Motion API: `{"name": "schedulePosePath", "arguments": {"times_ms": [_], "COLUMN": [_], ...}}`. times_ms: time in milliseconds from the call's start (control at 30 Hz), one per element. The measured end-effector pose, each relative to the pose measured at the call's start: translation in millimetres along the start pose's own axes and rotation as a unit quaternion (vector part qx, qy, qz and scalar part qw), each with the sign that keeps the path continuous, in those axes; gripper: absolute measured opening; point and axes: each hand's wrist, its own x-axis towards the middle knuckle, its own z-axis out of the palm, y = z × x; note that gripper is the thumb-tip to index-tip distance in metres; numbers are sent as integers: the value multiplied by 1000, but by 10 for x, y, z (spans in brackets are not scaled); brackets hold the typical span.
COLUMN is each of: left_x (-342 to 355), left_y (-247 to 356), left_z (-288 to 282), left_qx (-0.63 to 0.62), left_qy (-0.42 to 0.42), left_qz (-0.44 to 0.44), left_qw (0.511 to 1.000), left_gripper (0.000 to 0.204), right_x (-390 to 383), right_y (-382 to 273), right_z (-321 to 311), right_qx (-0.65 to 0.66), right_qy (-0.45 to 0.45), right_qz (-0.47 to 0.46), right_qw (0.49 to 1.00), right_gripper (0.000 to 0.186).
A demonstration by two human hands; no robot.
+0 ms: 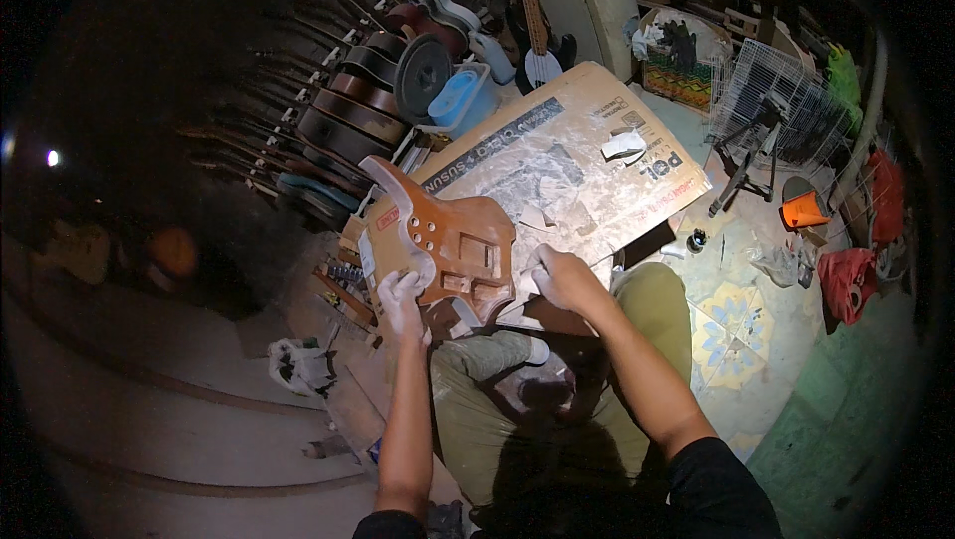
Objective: The person sands a wooden guitar body by hand with a cloth, rubbing the surface and edges while turning the object over to reach different sides.
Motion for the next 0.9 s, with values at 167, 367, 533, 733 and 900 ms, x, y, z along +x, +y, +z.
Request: {"name": "schedulePosePath", "arguments": {"times_ms": [167, 367, 533, 733, 900], "left_x": [187, 245, -15, -217, -405], "left_y": [48, -56, -349, -520, -275], "left_z": [55, 115, 133, 244, 483], "left_qx": [-31, 8, -28, -57, -204], "left_qy": [-52, -53, 7, 3, 44], "left_qz": [34, 55, 114, 254, 154], "left_qw": [998, 997, 993, 966, 966], "left_gripper": [44, 29, 21, 12, 18], "right_x": [17, 45, 14, -43, -291], "right_y": [92, 283, 317, -36, -266], "right_z": [-118, -110, -25, 133, 232], "right_qx": [-21, -22, -65, 66, 89], "right_qy": [-13, -66, -144, -143, -71], "right_qz": [48, -4, 13, -10, -78], "right_qw": [999, 998, 987, 987, 991], "right_gripper": [39, 53, 47, 57, 41]}}
